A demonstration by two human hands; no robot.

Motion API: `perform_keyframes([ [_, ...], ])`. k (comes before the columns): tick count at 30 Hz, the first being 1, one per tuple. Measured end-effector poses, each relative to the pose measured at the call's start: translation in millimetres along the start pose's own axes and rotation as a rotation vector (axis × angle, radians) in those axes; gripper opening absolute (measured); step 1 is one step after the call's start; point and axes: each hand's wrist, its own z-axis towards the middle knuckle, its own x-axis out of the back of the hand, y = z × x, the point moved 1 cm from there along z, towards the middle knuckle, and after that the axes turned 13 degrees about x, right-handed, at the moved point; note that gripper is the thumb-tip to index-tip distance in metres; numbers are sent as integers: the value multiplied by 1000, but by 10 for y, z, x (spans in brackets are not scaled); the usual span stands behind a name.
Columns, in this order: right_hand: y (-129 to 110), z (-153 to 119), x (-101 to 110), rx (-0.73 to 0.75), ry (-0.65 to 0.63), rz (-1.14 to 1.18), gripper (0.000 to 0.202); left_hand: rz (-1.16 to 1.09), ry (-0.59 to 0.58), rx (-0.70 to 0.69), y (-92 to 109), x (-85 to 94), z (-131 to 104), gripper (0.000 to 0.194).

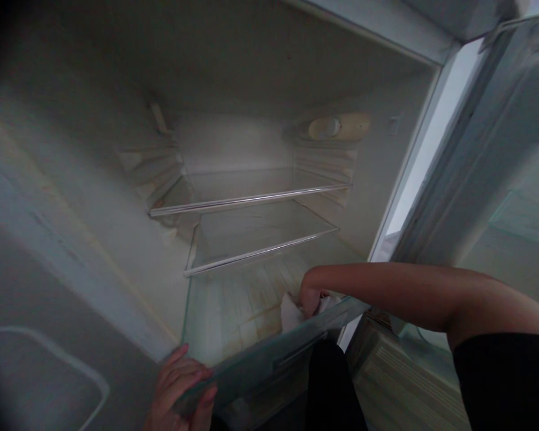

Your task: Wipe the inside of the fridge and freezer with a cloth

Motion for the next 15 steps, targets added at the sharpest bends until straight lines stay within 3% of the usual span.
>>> perform_keyframes([
  [1, -124, 31, 29, 46, -40, -21, 30, -10, 5, 4, -3, -3, -10, 3],
  [6, -901, 269, 165, 330, 91, -148, 37, -14, 2, 28, -2, -23, -70, 4],
  [8, -1220, 360, 228, 450, 231, -288, 44, -11, 12, 37, -1, -26, -91, 2],
  [10, -1473, 457, 325, 553, 455, -490, 54, -18, 25, 44, 0, -29, -106, 3],
  [12, -1608, 585, 456, 606, 605, -672, 55, -33, 28, 50, 0, -30, -112, 5],
  [15, -1551, 822, 707, 585, 637, -771, 53, -38, 15, 49, 1, -28, -102, 6],
])
